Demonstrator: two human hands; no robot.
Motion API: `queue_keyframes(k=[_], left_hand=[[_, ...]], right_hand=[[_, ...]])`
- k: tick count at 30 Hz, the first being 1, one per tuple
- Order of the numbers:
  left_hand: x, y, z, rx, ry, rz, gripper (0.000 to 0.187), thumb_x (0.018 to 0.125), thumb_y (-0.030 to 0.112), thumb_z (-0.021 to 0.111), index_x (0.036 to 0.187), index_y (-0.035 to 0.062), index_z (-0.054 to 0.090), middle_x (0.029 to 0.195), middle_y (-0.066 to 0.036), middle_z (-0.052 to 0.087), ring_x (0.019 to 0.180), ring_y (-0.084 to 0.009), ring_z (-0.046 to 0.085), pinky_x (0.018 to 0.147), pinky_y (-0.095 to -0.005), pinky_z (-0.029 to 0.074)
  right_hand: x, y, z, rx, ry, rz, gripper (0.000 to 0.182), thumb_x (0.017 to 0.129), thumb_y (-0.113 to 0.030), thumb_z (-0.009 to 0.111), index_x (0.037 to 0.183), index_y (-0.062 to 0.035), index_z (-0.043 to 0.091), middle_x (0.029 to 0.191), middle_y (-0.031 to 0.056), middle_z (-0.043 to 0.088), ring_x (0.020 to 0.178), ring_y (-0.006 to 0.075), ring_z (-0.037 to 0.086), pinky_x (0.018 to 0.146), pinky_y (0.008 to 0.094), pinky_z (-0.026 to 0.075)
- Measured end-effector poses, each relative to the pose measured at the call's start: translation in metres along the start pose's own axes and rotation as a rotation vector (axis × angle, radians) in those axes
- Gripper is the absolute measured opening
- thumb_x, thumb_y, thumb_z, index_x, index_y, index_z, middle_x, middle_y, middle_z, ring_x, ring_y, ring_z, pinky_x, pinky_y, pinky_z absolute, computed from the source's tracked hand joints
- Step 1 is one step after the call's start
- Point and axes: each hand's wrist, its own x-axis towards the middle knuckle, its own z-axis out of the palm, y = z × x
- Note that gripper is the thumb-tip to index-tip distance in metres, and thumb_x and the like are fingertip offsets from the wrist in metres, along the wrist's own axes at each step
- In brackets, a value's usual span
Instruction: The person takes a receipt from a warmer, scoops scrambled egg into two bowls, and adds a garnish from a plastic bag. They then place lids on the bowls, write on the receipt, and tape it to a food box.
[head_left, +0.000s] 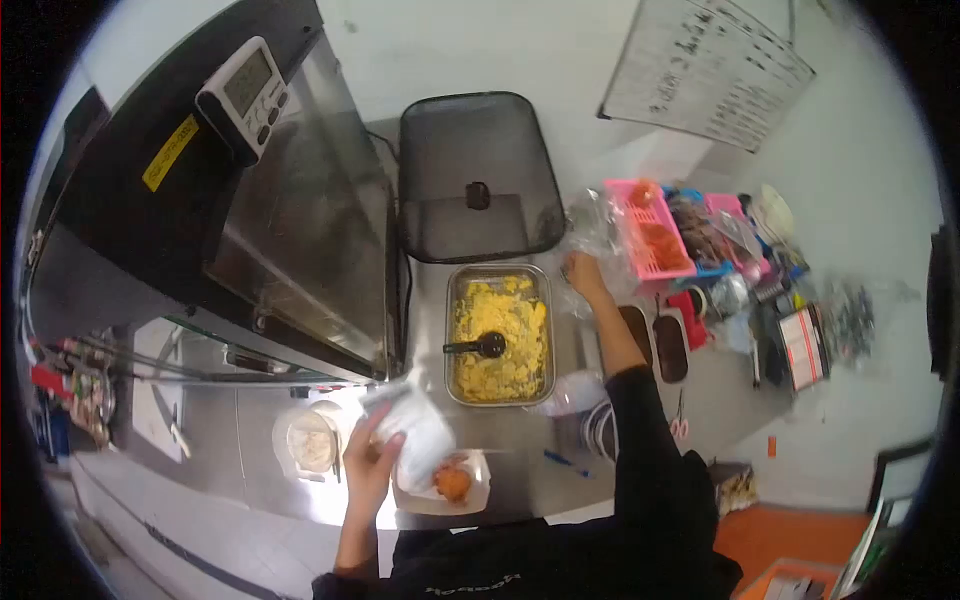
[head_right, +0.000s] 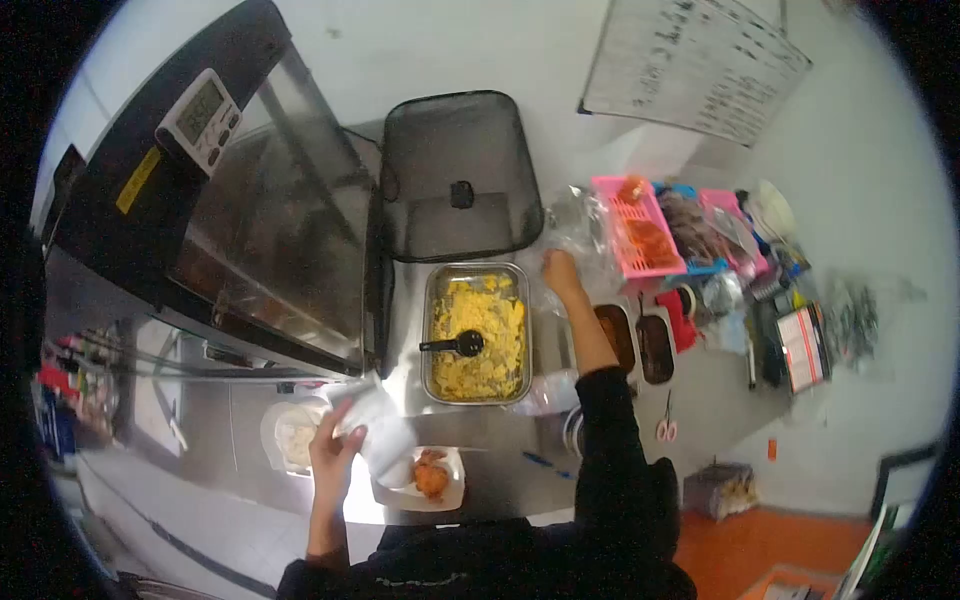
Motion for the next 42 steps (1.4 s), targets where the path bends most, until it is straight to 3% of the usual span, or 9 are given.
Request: queue_keyframes(k=[7, 9, 12, 15, 18, 22, 27, 34, 42], left_hand=[[0.021, 0.096, 0.047, -0.046, -0.062, 0.213, 0.075, 0.074, -0.004, 0.069, 0.139, 0.0068, 0.034, 0.114, -0.010, 0.043, 0.081, -0.0126, 0.060, 0.067, -0.0227, 0.052], [0.021, 0.104, 0.047, -0.015, -0.097, 0.209, 0.077, 0.073, -0.003, 0.070, 0.140, 0.0064, 0.032, 0.116, -0.010, 0.042, 0.089, -0.0138, 0.059, 0.074, -0.0232, 0.050], [0.014, 0.105, 0.051, -0.064, -0.140, 0.222, 0.080, 0.073, -0.003, 0.071, 0.141, 0.0080, 0.030, 0.116, -0.009, 0.040, 0.086, -0.0129, 0.058, 0.075, -0.0225, 0.048], [0.000, 0.104, 0.043, -0.074, -0.206, 0.209, 0.082, 0.072, -0.003, 0.072, 0.141, 0.0087, 0.029, 0.116, -0.009, 0.040, 0.082, -0.0121, 0.057, 0.073, -0.0230, 0.048], [-0.015, 0.105, 0.027, -0.140, -0.276, 0.234, 0.085, 0.070, -0.004, 0.072, 0.142, 0.0082, 0.029, 0.119, -0.009, 0.038, 0.079, -0.0115, 0.057, 0.071, -0.0233, 0.047], [-0.035, 0.107, 0.000, -0.209, -0.345, 0.211, 0.089, 0.068, -0.005, 0.073, 0.142, 0.0076, 0.026, 0.123, -0.010, 0.037, 0.086, -0.0127, 0.057, 0.074, -0.0239, 0.047], [-0.064, 0.099, -0.030, -0.227, -0.353, 0.284, 0.094, 0.058, -0.005, 0.076, 0.140, 0.0076, 0.032, 0.138, -0.015, 0.033, 0.108, -0.0235, 0.055, 0.083, -0.0326, 0.051], [-0.091, 0.089, -0.061, -0.272, -0.451, 0.332, 0.093, 0.059, -0.004, 0.076, 0.139, 0.0062, 0.033, 0.137, -0.015, 0.035, 0.114, -0.0239, 0.050, 0.083, -0.0330, 0.052], [-0.092, 0.091, -0.064, -0.246, -0.540, 0.291, 0.093, 0.058, -0.003, 0.076, 0.140, 0.0065, 0.033, 0.139, -0.018, 0.034, 0.116, -0.0283, 0.049, 0.081, -0.0345, 0.052]], right_hand=[[0.033, 0.094, 0.086, -0.316, -0.423, 0.065, 0.026, 0.071, -0.019, 0.066, 0.092, -0.0055, 0.061, 0.103, 0.0193, 0.060, 0.101, 0.0379, 0.055, 0.079, 0.0456, 0.047], [0.026, 0.040, 0.029, -0.315, -0.368, 0.019, 0.022, 0.078, -0.004, 0.053, 0.100, -0.0033, 0.060, 0.104, 0.0249, 0.058, 0.098, 0.0403, 0.057, 0.080, 0.0446, 0.048], [0.025, 0.003, -0.031, -0.263, -0.314, 0.048, 0.018, 0.079, -0.004, 0.054, 0.096, -0.0027, 0.059, 0.095, 0.0241, 0.060, 0.091, 0.0408, 0.058, 0.075, 0.0463, 0.047], [0.003, -0.032, -0.086, -0.186, 0.098, -0.238, 0.013, 0.080, -0.010, 0.059, 0.090, -0.0020, 0.057, 0.083, 0.0223, 0.059, 0.080, 0.0424, 0.056, 0.071, 0.0460, 0.046], [-0.034, -0.100, -0.142, 0.076, 0.168, -0.228, 0.018, 0.078, -0.012, 0.065, 0.088, -0.0019, 0.054, 0.077, 0.0149, 0.059, 0.069, 0.0336, 0.058, 0.064, 0.0416, 0.046], [-0.128, -0.213, -0.178, 0.905, -0.465, 0.154, 0.027, 0.074, -0.010, 0.072, 0.093, -0.0027, 0.054, 0.088, 0.0042, 0.061, 0.083, 0.0115, 0.060, 0.072, 0.0284, 0.049], [-0.256, -0.260, -0.089, 0.770, -0.939, -0.372, 0.063, 0.070, -0.018, 0.076, 0.124, -0.0044, 0.045, 0.106, 0.0117, 0.061, 0.099, 0.0207, 0.058, 0.086, 0.0334, 0.046], [-0.320, -0.320, 0.022, 0.705, -0.719, -0.290, 0.060, 0.075, -0.015, 0.071, 0.126, -0.0034, 0.042, 0.109, 0.0125, 0.059, 0.100, 0.0219, 0.058, 0.086, 0.0332, 0.046], [-0.332, -0.327, 0.002, 0.922, -0.499, -0.105, 0.057, 0.080, -0.011, 0.067, 0.129, -0.0023, 0.039, 0.112, 0.0133, 0.057, 0.102, 0.0232, 0.058, 0.085, 0.0329, 0.046]])
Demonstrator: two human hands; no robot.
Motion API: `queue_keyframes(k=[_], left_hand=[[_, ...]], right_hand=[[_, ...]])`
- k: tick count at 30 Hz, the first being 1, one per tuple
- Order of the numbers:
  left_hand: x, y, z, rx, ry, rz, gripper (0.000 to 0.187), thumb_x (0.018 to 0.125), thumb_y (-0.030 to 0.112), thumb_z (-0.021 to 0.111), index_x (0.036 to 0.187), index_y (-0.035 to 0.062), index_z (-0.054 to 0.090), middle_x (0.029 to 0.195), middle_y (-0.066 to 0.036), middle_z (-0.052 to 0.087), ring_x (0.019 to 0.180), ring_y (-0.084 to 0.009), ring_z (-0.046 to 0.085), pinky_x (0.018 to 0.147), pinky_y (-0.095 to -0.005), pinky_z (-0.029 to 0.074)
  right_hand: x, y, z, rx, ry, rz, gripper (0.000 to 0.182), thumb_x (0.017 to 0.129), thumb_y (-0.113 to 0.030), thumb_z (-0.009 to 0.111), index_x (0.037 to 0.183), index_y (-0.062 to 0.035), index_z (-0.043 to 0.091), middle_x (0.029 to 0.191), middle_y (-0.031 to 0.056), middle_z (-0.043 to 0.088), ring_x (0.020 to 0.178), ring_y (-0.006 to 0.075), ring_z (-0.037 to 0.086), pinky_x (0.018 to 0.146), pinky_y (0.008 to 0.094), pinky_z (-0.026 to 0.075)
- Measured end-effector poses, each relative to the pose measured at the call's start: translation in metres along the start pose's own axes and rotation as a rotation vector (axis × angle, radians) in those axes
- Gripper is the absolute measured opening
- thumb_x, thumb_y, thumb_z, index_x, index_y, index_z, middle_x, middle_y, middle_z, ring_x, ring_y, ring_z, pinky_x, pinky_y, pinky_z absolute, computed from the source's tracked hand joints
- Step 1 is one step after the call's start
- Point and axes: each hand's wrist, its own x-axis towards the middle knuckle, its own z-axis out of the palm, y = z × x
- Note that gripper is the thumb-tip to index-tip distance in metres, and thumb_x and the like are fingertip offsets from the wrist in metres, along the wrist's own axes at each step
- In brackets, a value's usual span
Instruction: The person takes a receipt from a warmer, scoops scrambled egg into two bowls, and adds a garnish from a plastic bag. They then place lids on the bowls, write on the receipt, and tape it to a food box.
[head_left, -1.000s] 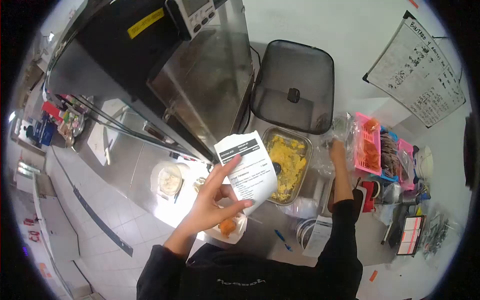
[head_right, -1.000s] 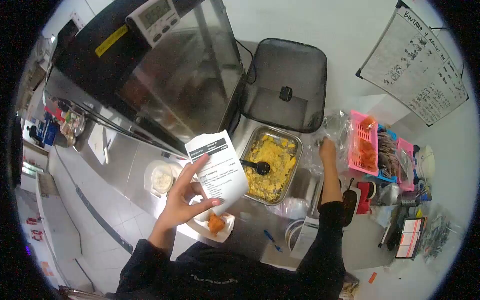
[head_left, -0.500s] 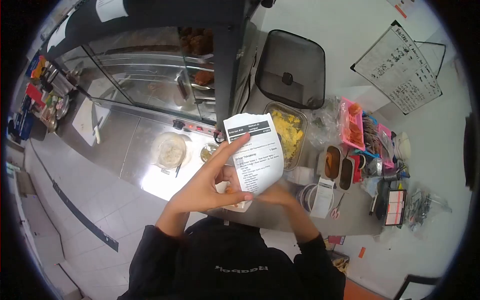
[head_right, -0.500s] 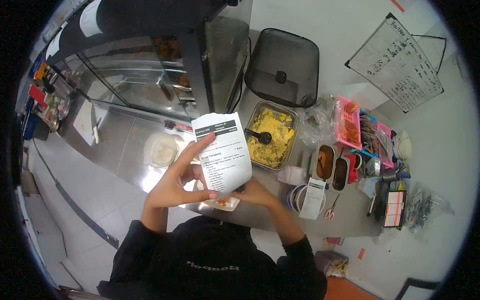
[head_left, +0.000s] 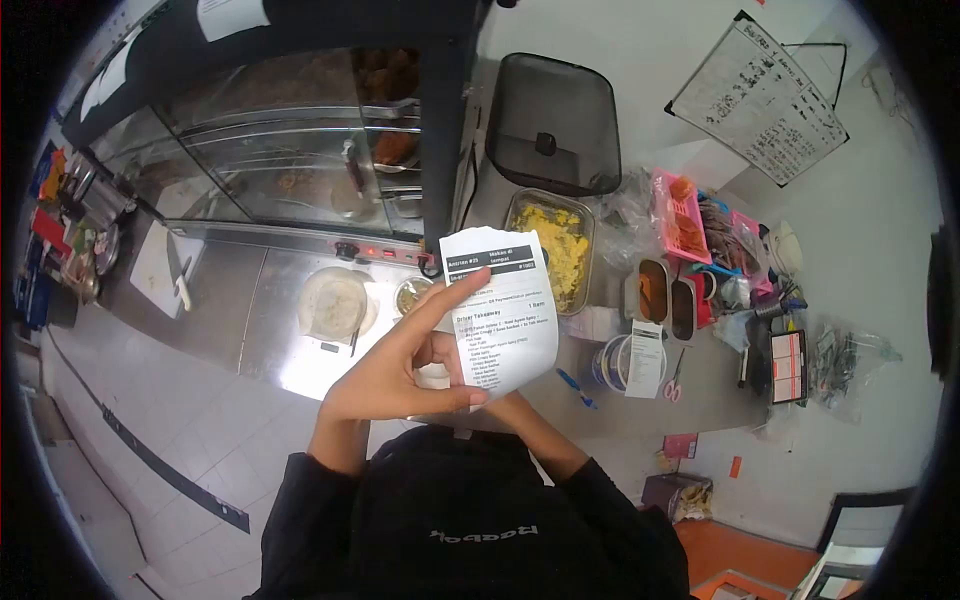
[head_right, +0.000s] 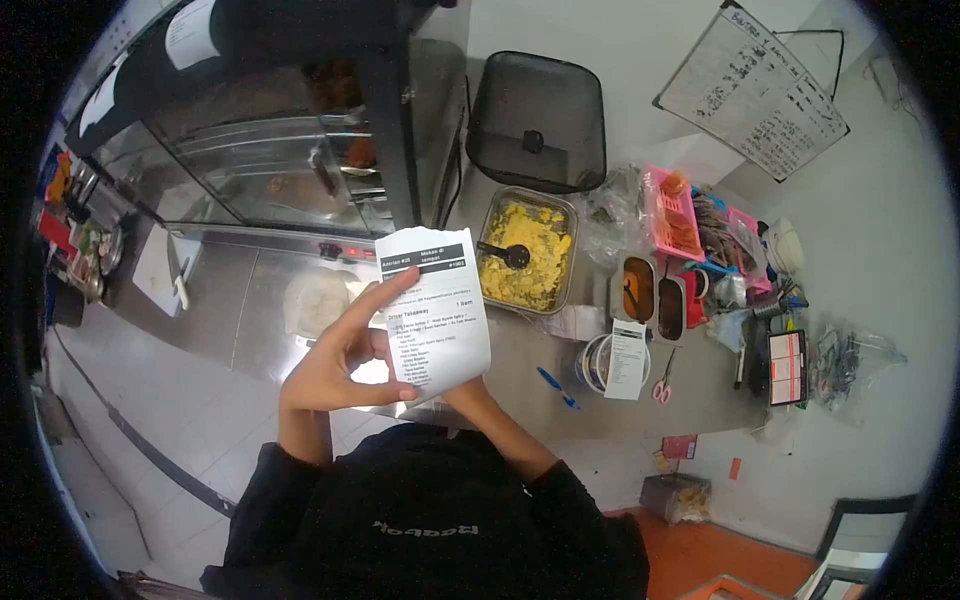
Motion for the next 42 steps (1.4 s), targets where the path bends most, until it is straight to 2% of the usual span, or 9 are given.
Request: queue_keyframes(k=[5, 14, 21, 26, 29, 33, 35, 37, 42], left_hand=[[0.031, -0.008, 0.010, 0.053, -0.122, 0.053, 0.088, 0.064, -0.004, 0.070, 0.141, 0.0062, 0.029, 0.129, -0.015, 0.036, 0.113, -0.0218, 0.048, 0.084, -0.0265, 0.045], [0.127, -0.027, 0.096, -0.160, -0.224, -0.014, 0.091, 0.065, -0.011, 0.065, 0.143, 0.0058, 0.023, 0.140, -0.013, 0.029, 0.120, -0.0224, 0.045, 0.094, -0.0329, 0.044], [0.233, -0.059, 0.200, -0.228, -0.129, -0.181, 0.092, 0.073, -0.011, 0.064, 0.146, 0.0120, 0.014, 0.146, -0.011, 0.024, 0.113, -0.0140, 0.048, 0.085, -0.0242, 0.046], [0.287, -0.077, 0.236, -0.102, 0.018, -0.111, 0.097, 0.069, -0.010, 0.066, 0.146, 0.0119, 0.012, 0.145, -0.015, 0.026, 0.112, -0.0176, 0.050, 0.074, -0.0226, 0.050], [0.301, -0.087, 0.239, -0.052, 0.124, -0.073, 0.101, 0.065, -0.011, 0.068, 0.146, 0.0117, 0.011, 0.145, -0.018, 0.025, 0.115, -0.0219, 0.049, 0.072, -0.0240, 0.053], [0.317, -0.085, 0.248, -0.184, 0.370, -0.208, 0.106, 0.049, -0.005, 0.075, 0.143, 0.0096, 0.026, 0.141, -0.013, 0.036, 0.125, -0.0243, 0.042, 0.104, -0.0353, 0.034], [0.320, -0.094, 0.247, -0.215, 0.408, -0.221, 0.107, 0.048, -0.003, 0.075, 0.142, 0.0100, 0.027, 0.141, -0.013, 0.037, 0.127, -0.0251, 0.041, 0.107, -0.0364, 0.029], [0.319, -0.104, 0.240, -0.011, 0.228, -0.114, 0.107, 0.062, -0.013, 0.069, 0.146, 0.0136, 0.009, 0.147, -0.016, 0.021, 0.116, -0.0233, 0.049, 0.079, -0.0269, 0.052], [0.324, -0.096, 0.261, -0.007, 0.103, -0.094, 0.108, 0.062, -0.013, 0.067, 0.147, 0.0137, 0.006, 0.148, -0.017, 0.017, 0.114, -0.0203, 0.050, 0.074, -0.0243, 0.051]], right_hand=[[-0.033, -0.074, -0.101, 0.354, 0.384, -0.023, 0.055, 0.083, -0.009, 0.064, 0.130, -0.0017, 0.036, 0.114, 0.0138, 0.056, 0.103, 0.0241, 0.058, 0.085, 0.0328, 0.045], [-0.049, -0.187, -0.235, 0.192, 0.240, -0.203, 0.067, 0.081, 0.011, 0.057, 0.136, 0.0009, 0.021, 0.122, 0.0193, 0.047, 0.101, 0.0263, 0.060, 0.076, 0.0285, 0.055], [-0.045, -0.139, -0.377, 0.259, 0.284, -0.167, 0.056, 0.079, 0.012, 0.059, 0.130, 0.0036, 0.035, 0.136, 0.0166, 0.033, 0.104, 0.0246, 0.058, 0.079, 0.0286, 0.055], [0.019, -0.054, -0.535, 0.188, 0.679, 0.026, 0.032, 0.088, 0.000, 0.052, 0.119, 0.0033, 0.047, 0.109, 0.0126, 0.058, 0.088, 0.0182, 0.063, 0.073, 0.0250, 0.053], [0.061, 0.079, -0.644, -0.454, 0.875, -0.065, 0.023, 0.085, -0.003, 0.054, 0.107, 0.0028, 0.055, 0.097, 0.0106, 0.061, 0.087, 0.0208, 0.063, 0.074, 0.0298, 0.051], [0.090, 0.114, -0.676, -0.928, 0.346, 0.329, 0.020, 0.083, -0.011, 0.057, 0.100, -0.0002, 0.061, 0.096, 0.0088, 0.063, 0.091, 0.0197, 0.061, 0.076, 0.0302, 0.049], [0.085, 0.098, -0.647, -0.558, -0.175, 0.234, 0.024, 0.087, -0.014, 0.056, 0.103, 0.0032, 0.060, 0.090, 0.0107, 0.065, 0.089, 0.0186, 0.061, 0.078, 0.0320, 0.049], [0.073, 0.029, -0.609, -0.293, -0.554, 0.222, 0.025, 0.089, -0.015, 0.054, 0.108, 0.0010, 0.059, 0.094, 0.0105, 0.065, 0.087, 0.0183, 0.063, 0.076, 0.0301, 0.050], [0.023, -0.032, -0.575, 0.206, -0.831, 0.211, 0.028, 0.093, -0.017, 0.049, 0.111, 0.0029, 0.057, 0.086, 0.0103, 0.067, 0.074, 0.0148, 0.065, 0.065, 0.0261, 0.052]])
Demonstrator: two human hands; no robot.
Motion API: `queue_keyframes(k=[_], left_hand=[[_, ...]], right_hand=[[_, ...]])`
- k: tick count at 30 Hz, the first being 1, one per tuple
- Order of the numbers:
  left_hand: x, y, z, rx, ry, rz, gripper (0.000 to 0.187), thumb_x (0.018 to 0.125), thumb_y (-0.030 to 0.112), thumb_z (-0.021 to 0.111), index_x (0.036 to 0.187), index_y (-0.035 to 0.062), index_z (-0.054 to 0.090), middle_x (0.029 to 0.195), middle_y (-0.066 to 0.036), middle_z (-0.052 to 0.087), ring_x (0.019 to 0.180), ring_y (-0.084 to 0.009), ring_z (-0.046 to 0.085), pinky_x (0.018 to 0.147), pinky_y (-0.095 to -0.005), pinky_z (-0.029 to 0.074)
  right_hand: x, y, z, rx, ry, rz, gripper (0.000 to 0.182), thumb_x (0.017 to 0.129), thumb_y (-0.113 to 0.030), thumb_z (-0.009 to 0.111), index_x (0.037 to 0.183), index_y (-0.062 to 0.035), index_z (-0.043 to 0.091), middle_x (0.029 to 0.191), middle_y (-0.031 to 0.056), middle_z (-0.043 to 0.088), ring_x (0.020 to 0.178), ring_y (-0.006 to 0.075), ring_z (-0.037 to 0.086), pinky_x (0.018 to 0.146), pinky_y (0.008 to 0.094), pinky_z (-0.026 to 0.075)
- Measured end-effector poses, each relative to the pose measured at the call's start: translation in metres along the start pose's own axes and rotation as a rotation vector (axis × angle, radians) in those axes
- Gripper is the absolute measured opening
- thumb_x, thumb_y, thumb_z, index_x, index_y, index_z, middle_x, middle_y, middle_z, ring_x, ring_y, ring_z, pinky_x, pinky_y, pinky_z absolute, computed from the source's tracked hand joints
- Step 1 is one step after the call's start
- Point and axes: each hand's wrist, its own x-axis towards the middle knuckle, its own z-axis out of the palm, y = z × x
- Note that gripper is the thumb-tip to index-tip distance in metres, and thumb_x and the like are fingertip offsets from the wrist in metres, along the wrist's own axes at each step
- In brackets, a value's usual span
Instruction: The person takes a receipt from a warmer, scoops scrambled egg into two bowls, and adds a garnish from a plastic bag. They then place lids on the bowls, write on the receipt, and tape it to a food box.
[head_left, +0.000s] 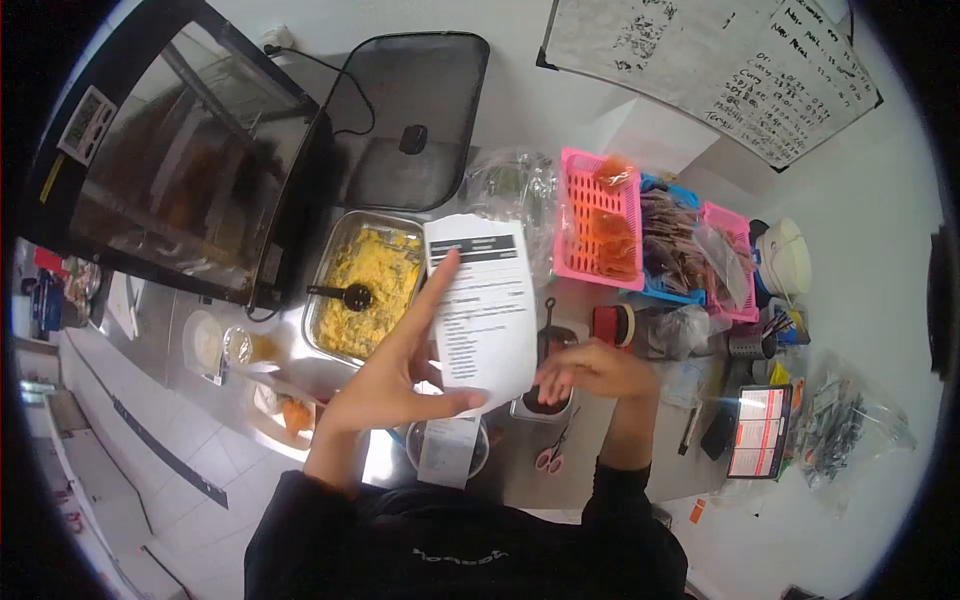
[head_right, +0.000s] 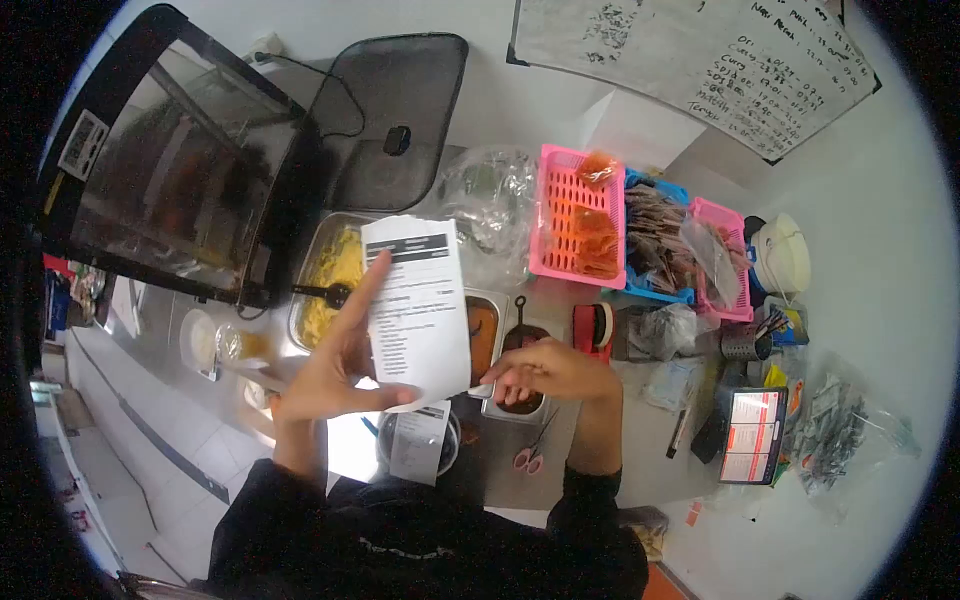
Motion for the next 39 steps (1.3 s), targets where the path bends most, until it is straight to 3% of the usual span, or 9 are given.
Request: queue_keyframes(k=[4, 10, 22, 24, 28, 29, 33, 36, 39], left_hand=[[-0.010, 0.010, 0.015, -0.010, -0.066, -0.017, 0.108, 0.062, -0.011, 0.067, 0.147, 0.0130, 0.005, 0.149, -0.016, 0.017, 0.113, -0.0194, 0.050, 0.072, -0.0240, 0.051], [-0.043, 0.022, 0.031, 0.025, -0.069, 0.059, 0.106, 0.064, -0.011, 0.067, 0.147, 0.0126, 0.005, 0.149, -0.016, 0.017, 0.112, -0.0162, 0.048, 0.071, -0.0224, 0.050], [-0.124, 0.043, 0.055, -0.050, -0.365, 0.139, 0.101, 0.066, -0.013, 0.064, 0.147, 0.0100, 0.008, 0.148, -0.013, 0.021, 0.117, -0.0143, 0.041, 0.079, -0.0218, 0.045], [-0.132, 0.035, 0.066, -0.072, -0.410, 0.148, 0.099, 0.066, -0.012, 0.064, 0.146, 0.0073, 0.009, 0.147, -0.014, 0.022, 0.121, -0.0149, 0.037, 0.082, -0.0228, 0.044], [-0.139, 0.018, 0.107, -0.148, -0.379, 0.032, 0.100, 0.060, 0.002, 0.071, 0.143, -0.0027, 0.015, 0.145, -0.019, 0.025, 0.132, -0.0244, 0.028, 0.107, -0.0333, 0.020], [-0.136, 0.001, 0.115, -0.087, -0.393, 0.110, 0.098, 0.063, 0.003, 0.071, 0.143, -0.0029, 0.015, 0.146, -0.018, 0.025, 0.132, -0.0241, 0.028, 0.107, -0.0333, 0.021], [-0.142, -0.055, 0.145, -0.111, -0.500, -0.058, 0.090, 0.070, -0.003, 0.067, 0.144, -0.0005, 0.014, 0.147, -0.017, 0.021, 0.133, -0.0233, 0.026, 0.108, -0.0339, 0.019], [-0.157, -0.095, 0.170, -0.038, -0.513, -0.233, 0.084, 0.074, -0.009, 0.061, 0.143, 0.0002, 0.016, 0.144, -0.017, 0.027, 0.132, -0.0233, 0.028, 0.107, -0.0331, 0.021], [-0.164, -0.135, 0.203, -0.153, -0.431, -0.476, 0.078, 0.074, -0.012, 0.057, 0.142, -0.0029, 0.019, 0.143, -0.019, 0.027, 0.130, -0.0237, 0.032, 0.105, -0.0326, 0.026]], right_hand=[[-0.010, -0.029, 0.049, 0.044, 0.139, -0.260, 0.022, 0.093, -0.016, 0.049, 0.096, 0.0028, 0.060, 0.072, 0.0083, 0.066, 0.062, 0.0151, 0.064, 0.055, 0.0252, 0.050], [-0.020, -0.058, 0.091, -0.220, 0.242, -0.244, 0.019, 0.089, -0.013, 0.057, 0.080, 0.0018, 0.064, 0.059, 0.0060, 0.062, 0.052, 0.0141, 0.061, 0.048, 0.0260, 0.044], [-0.074, -0.075, 0.241, -0.323, 0.582, -0.255, 0.017, 0.089, -0.014, 0.056, 0.081, -0.0012, 0.064, 0.057, 0.0037, 0.060, 0.047, 0.0124, 0.057, 0.046, 0.0256, 0.042], [-0.089, -0.070, 0.258, -0.312, 0.555, -0.224, 0.019, 0.091, -0.017, 0.055, 0.083, -0.0018, 0.063, 0.064, 0.0057, 0.062, 0.055, 0.0139, 0.059, 0.052, 0.0272, 0.044], [-0.136, -0.047, 0.275, -0.540, 0.621, -0.061, 0.026, 0.094, -0.024, 0.049, 0.088, -0.0019, 0.061, 0.086, 0.0103, 0.064, 0.080, 0.0187, 0.063, 0.069, 0.0317, 0.046], [-0.154, -0.047, 0.278, -0.434, 0.695, 0.028, 0.031, 0.096, -0.028, 0.045, 0.096, -0.0013, 0.061, 0.097, 0.0116, 0.062, 0.094, 0.0216, 0.058, 0.079, 0.0332, 0.044], [-0.265, 0.011, 0.272, -0.415, 1.403, 0.048, 0.032, 0.095, -0.028, 0.045, 0.105, -0.0012, 0.060, 0.100, 0.0094, 0.061, 0.094, 0.0186, 0.058, 0.085, 0.0318, 0.044], [-0.383, 0.070, 0.237, -0.036, 2.163, -0.412, 0.026, 0.095, -0.022, 0.046, 0.107, -0.0022, 0.058, 0.100, 0.0063, 0.060, 0.086, 0.0169, 0.060, 0.076, 0.0301, 0.049], [-0.513, 0.137, 0.184, -0.436, 2.568, -0.467, 0.023, 0.094, -0.015, 0.045, 0.105, -0.0001, 0.058, 0.096, 0.0054, 0.062, 0.080, 0.0157, 0.061, 0.069, 0.0287, 0.050]])
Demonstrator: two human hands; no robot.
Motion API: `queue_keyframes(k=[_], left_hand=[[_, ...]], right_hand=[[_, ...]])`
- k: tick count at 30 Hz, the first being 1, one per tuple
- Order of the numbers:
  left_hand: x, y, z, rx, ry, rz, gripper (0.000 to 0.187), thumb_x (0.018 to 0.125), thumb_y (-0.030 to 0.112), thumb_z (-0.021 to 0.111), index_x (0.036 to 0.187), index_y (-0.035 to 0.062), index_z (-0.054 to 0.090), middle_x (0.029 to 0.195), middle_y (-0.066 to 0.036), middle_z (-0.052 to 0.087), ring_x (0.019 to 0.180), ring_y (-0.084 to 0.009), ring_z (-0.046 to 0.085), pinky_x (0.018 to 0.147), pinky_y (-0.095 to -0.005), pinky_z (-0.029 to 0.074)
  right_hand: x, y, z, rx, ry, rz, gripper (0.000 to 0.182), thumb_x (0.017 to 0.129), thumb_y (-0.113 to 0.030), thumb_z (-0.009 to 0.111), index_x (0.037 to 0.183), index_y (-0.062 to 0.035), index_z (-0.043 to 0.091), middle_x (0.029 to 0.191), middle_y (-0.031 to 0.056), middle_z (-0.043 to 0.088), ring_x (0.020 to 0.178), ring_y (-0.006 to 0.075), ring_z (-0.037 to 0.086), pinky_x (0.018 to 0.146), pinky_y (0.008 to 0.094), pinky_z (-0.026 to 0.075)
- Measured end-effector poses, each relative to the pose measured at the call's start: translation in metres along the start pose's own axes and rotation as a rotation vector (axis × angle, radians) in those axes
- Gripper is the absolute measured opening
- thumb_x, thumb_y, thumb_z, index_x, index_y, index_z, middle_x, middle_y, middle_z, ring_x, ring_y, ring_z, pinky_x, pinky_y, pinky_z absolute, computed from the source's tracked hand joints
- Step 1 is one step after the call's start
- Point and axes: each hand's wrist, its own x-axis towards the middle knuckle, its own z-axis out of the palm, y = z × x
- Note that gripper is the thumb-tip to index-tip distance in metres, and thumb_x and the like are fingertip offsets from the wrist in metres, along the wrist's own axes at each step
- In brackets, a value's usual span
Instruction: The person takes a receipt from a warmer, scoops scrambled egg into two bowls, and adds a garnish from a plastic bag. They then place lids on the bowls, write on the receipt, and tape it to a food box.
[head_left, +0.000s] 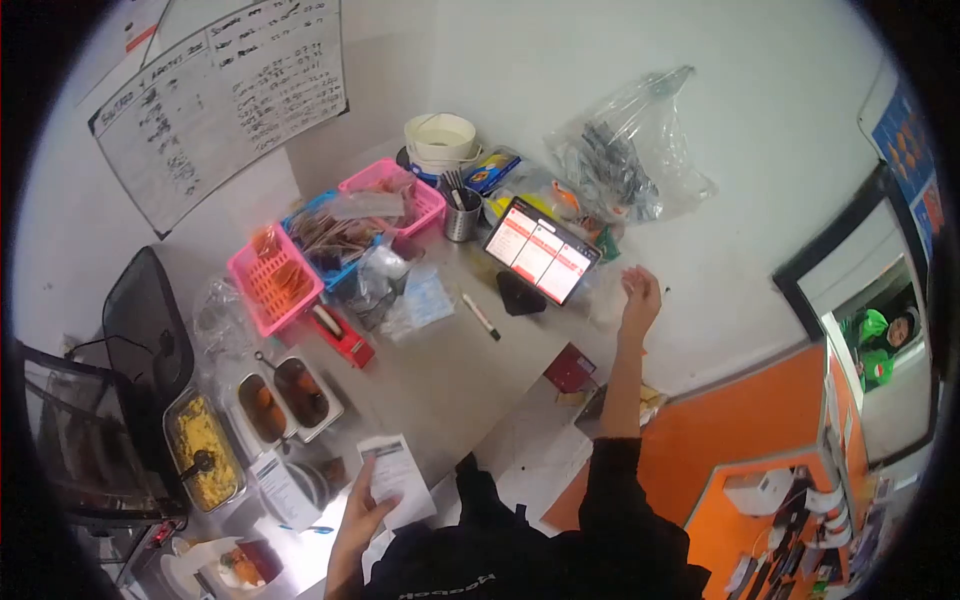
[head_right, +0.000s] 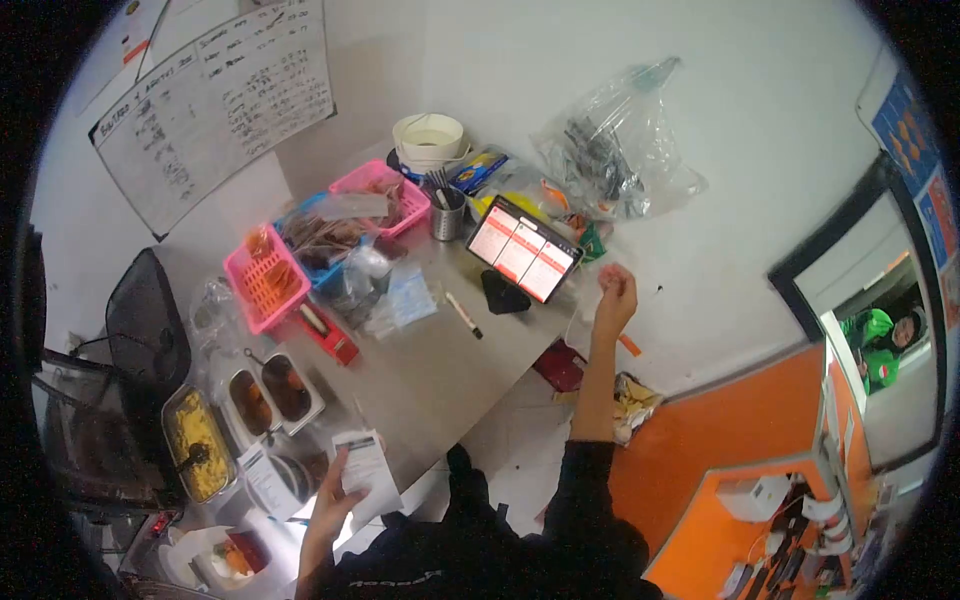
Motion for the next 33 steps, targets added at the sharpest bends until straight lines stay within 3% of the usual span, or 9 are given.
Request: queue_keyframes(k=[1, 4, 7, 10, 11, 14, 19, 30, 33], left_hand=[[0.008, -0.015, 0.006, -0.020, 0.028, -0.019, 0.078, 0.074, -0.012, 0.056, 0.142, -0.0031, 0.019, 0.144, -0.019, 0.027, 0.130, -0.0240, 0.032, 0.105, -0.0326, 0.027], [0.041, -0.035, 0.024, 0.003, 0.115, -0.052, 0.078, 0.073, -0.013, 0.055, 0.142, -0.0034, 0.018, 0.144, -0.019, 0.025, 0.131, -0.0248, 0.031, 0.105, -0.0324, 0.028], [0.053, -0.017, 0.054, 0.054, 0.261, -0.096, 0.078, 0.074, -0.012, 0.056, 0.142, -0.0032, 0.018, 0.146, -0.019, 0.023, 0.132, -0.0247, 0.029, 0.106, -0.0314, 0.027], [0.040, -0.024, 0.047, 0.202, 0.403, -0.074, 0.073, 0.079, -0.003, 0.058, 0.142, -0.0014, 0.021, 0.145, -0.018, 0.026, 0.132, -0.0234, 0.028, 0.104, -0.0303, 0.030], [0.039, -0.030, 0.050, 0.214, 0.487, -0.092, 0.072, 0.080, -0.001, 0.058, 0.142, -0.0005, 0.021, 0.143, -0.018, 0.028, 0.131, -0.0229, 0.030, 0.104, -0.0302, 0.031], [0.045, -0.025, 0.089, -0.027, 0.727, -0.155, 0.072, 0.082, 0.003, 0.060, 0.142, 0.0019, 0.022, 0.140, -0.017, 0.034, 0.126, -0.0217, 0.035, 0.104, -0.0305, 0.031], [0.027, -0.063, 0.076, -0.081, 0.825, 0.003, 0.071, 0.084, 0.008, 0.061, 0.142, 0.0027, 0.022, 0.137, -0.015, 0.038, 0.122, -0.0208, 0.040, 0.102, -0.0298, 0.032], [0.025, -0.023, 0.062, -0.147, 0.751, -0.028, 0.067, 0.085, 0.006, 0.058, 0.143, 0.0054, 0.024, 0.133, -0.012, 0.042, 0.118, -0.0176, 0.043, 0.100, -0.0274, 0.034], [0.019, -0.022, 0.054, -0.100, 0.726, 0.037, 0.055, 0.087, 0.008, 0.057, 0.137, 0.0031, 0.035, 0.127, -0.010, 0.049, 0.114, -0.0159, 0.047, 0.097, -0.0267, 0.037]], right_hand=[[0.028, 0.031, -0.005, 0.053, 0.033, 0.011, 0.021, 0.093, -0.012, 0.046, 0.103, 0.0002, 0.060, 0.093, 0.0048, 0.063, 0.080, 0.0151, 0.061, 0.068, 0.0285, 0.050], [0.092, 0.104, -0.006, -0.472, -0.193, 0.023, 0.020, 0.091, -0.012, 0.048, 0.097, 0.0004, 0.062, 0.087, 0.0114, 0.064, 0.085, 0.0212, 0.063, 0.071, 0.0345, 0.052], [0.152, 0.208, -0.012, -0.945, -0.579, -0.290, 0.017, 0.088, -0.007, 0.050, 0.093, -0.0008, 0.065, 0.088, 0.0053, 0.067, 0.077, 0.0151, 0.061, 0.072, 0.0269, 0.049], [0.200, 0.348, -0.027, -0.610, -1.076, -0.098, 0.057, 0.068, -0.030, 0.074, 0.116, -0.0054, 0.057, 0.120, 0.0180, 0.054, 0.116, 0.0343, 0.044, 0.101, 0.0452, 0.030], [0.211, 0.362, -0.022, -0.778, -1.160, -0.136, 0.055, 0.068, -0.029, 0.073, 0.115, -0.0053, 0.058, 0.119, 0.0178, 0.054, 0.114, 0.0340, 0.045, 0.101, 0.0450, 0.030], [0.233, 0.377, 0.011, -1.108, -1.220, -0.191, 0.050, 0.070, -0.029, 0.071, 0.112, -0.0051, 0.058, 0.116, 0.0172, 0.055, 0.111, 0.0333, 0.046, 0.098, 0.0444, 0.032], [0.241, 0.360, 0.039, -1.295, -1.196, -0.154, 0.043, 0.072, -0.027, 0.068, 0.107, -0.0047, 0.060, 0.110, 0.0162, 0.056, 0.105, 0.0321, 0.048, 0.094, 0.0434, 0.034], [0.260, 0.302, 0.034, -1.253, -1.071, -0.102, 0.028, 0.077, -0.024, 0.061, 0.096, -0.0040, 0.063, 0.097, 0.0139, 0.060, 0.093, 0.0294, 0.052, 0.084, 0.0411, 0.039], [0.262, 0.264, 0.037, -1.179, -0.952, -0.154, 0.025, 0.078, -0.024, 0.059, 0.093, -0.0037, 0.064, 0.094, 0.0133, 0.060, 0.089, 0.0287, 0.053, 0.082, 0.0405, 0.040]])
